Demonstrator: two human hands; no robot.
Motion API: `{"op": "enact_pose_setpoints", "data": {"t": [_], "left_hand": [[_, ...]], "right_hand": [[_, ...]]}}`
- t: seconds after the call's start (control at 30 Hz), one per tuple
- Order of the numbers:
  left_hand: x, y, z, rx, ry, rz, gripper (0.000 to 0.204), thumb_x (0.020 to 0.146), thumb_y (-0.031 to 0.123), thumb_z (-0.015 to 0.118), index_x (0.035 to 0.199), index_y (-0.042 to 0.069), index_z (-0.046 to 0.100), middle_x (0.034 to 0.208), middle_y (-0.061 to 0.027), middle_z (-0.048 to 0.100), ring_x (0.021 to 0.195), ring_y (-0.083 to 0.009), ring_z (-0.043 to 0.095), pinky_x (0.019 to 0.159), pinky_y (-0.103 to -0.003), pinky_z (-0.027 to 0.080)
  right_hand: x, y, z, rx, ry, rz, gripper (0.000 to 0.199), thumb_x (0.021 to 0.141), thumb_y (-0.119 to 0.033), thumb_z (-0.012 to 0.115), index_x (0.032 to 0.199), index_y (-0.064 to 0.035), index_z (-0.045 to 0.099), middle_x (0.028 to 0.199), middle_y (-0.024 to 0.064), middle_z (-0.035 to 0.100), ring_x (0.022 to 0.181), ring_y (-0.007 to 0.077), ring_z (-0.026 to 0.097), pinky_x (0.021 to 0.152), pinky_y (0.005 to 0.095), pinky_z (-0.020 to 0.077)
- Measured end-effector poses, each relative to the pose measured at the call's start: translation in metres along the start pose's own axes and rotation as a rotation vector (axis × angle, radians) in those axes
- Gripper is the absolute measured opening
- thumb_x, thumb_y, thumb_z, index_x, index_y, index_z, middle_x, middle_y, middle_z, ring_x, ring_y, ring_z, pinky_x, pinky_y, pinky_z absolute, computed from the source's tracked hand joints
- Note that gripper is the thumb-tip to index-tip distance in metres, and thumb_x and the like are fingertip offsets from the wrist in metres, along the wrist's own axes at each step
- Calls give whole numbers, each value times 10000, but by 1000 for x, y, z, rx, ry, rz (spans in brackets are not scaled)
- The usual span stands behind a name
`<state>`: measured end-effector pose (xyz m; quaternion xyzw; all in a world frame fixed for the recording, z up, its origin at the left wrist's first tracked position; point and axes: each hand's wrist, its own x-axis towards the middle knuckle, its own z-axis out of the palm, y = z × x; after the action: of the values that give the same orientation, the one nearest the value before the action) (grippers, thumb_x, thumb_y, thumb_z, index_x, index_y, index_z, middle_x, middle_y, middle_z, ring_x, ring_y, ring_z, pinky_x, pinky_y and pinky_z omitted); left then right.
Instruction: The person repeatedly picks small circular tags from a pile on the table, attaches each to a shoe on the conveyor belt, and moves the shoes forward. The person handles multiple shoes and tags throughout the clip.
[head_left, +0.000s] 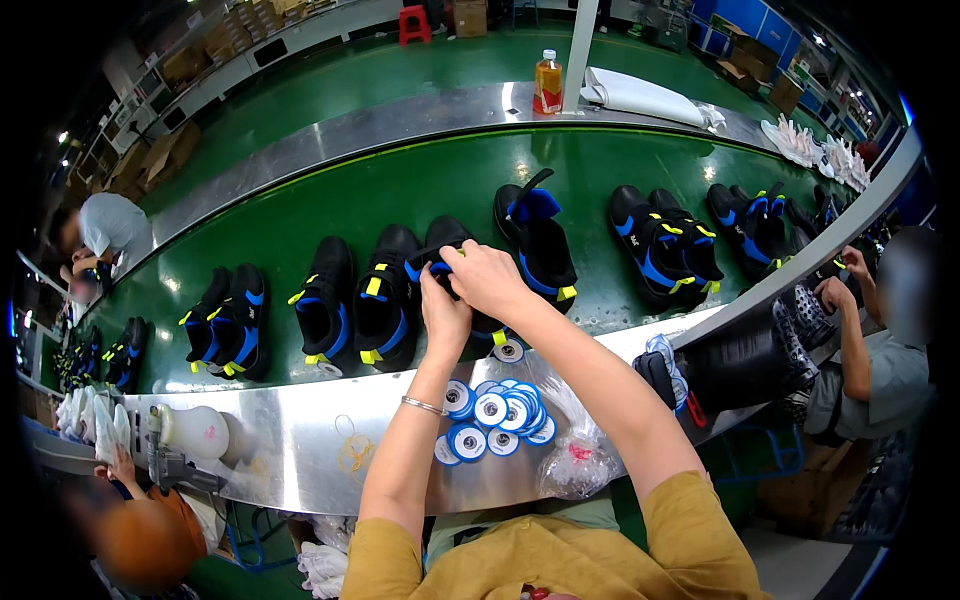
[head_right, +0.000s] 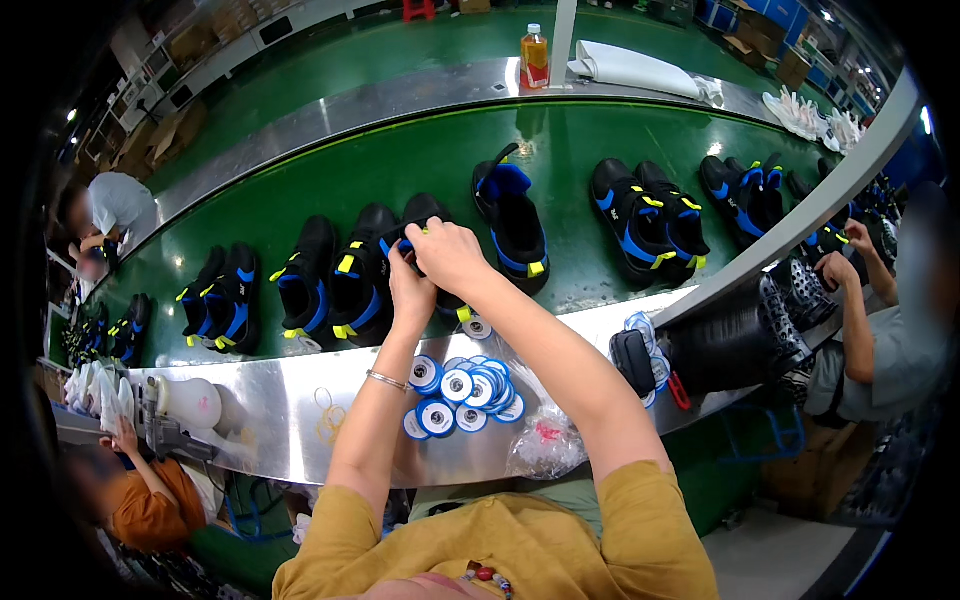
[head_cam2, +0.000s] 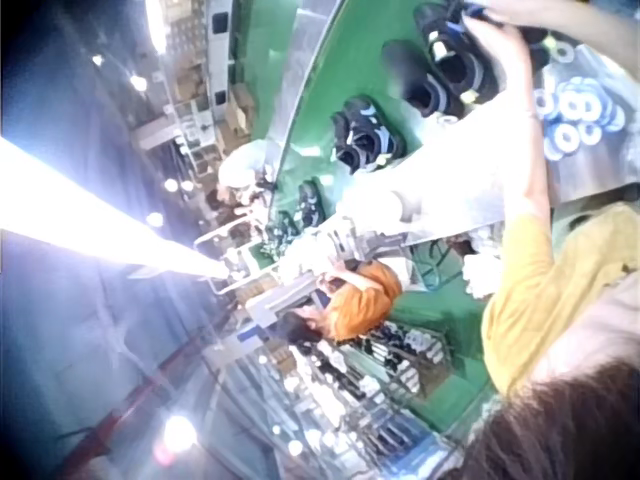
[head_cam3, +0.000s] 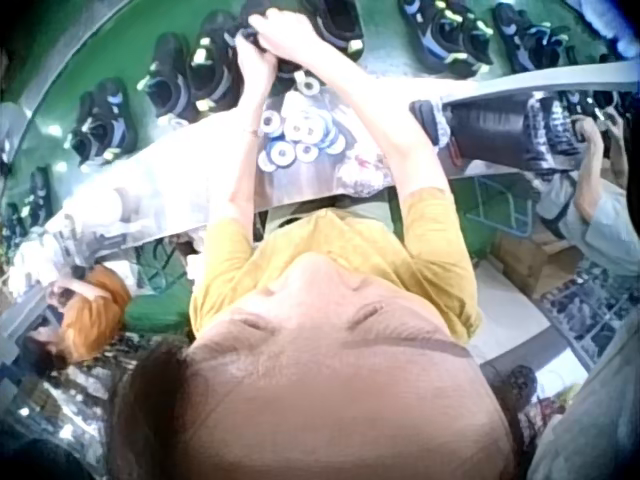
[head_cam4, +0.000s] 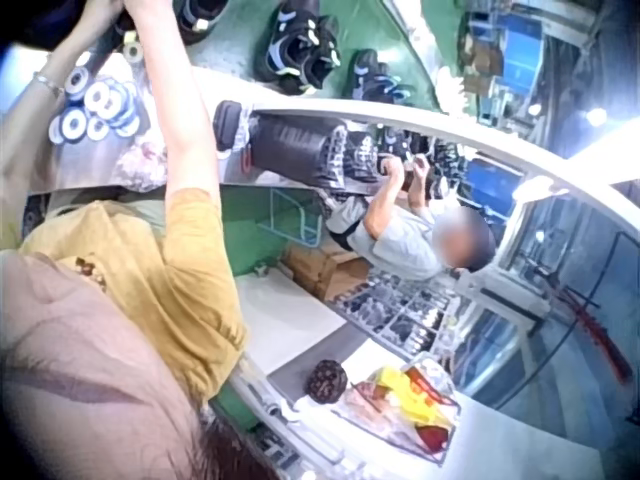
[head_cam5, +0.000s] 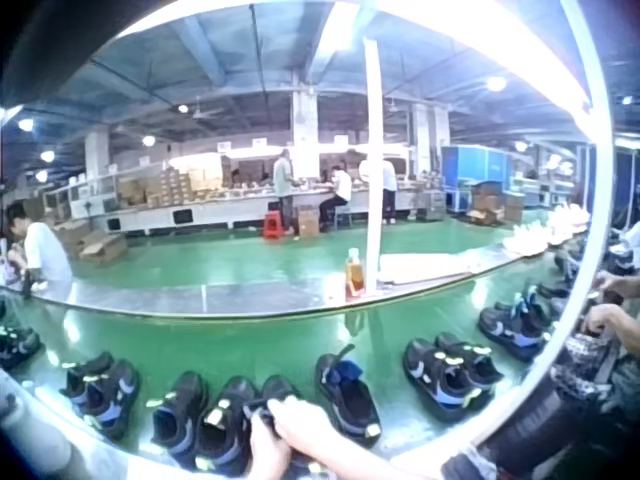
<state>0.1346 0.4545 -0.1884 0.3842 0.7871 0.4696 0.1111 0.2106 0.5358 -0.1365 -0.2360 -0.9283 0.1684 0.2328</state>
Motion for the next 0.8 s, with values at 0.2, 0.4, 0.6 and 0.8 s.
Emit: {"op": "enact_pose_setpoints", "data": {"t": [0.2,0.4,0.6,0.8], "left_hand": [[5,-11,-13,-55,-13,131,431,750,16,548,1171,-75,519,1092,-253,607,1004,-388,600,873,-401,469],[12,-5,2,60,-76,312,453,744,18,555,1188,-68,540,1145,-261,584,1069,-370,572,937,-395,447],[-2,-3,12,105,-108,349,569,774,115,603,1323,38,478,1293,-278,475,1247,-429,397,1049,-439,330],[-8,0,9,-132,-264,164,621,800,171,598,1395,219,427,1381,-311,366,1323,-441,306,1071,-421,300]], "right_hand": [[-9,37,-10,76,-72,-85,296,735,-41,563,996,-129,670,848,109,608,812,311,623,710,422,515],[-29,45,-28,-158,-113,-189,205,710,-66,612,906,-82,668,825,111,608,826,280,627,687,387,524],[-55,32,-10,-399,78,-247,303,716,-122,597,984,18,613,819,76,580,763,203,586,630,284,510],[-80,33,-16,-409,187,-236,453,751,-57,562,1188,53,519,876,105,592,784,250,597,649,337,505]]}}
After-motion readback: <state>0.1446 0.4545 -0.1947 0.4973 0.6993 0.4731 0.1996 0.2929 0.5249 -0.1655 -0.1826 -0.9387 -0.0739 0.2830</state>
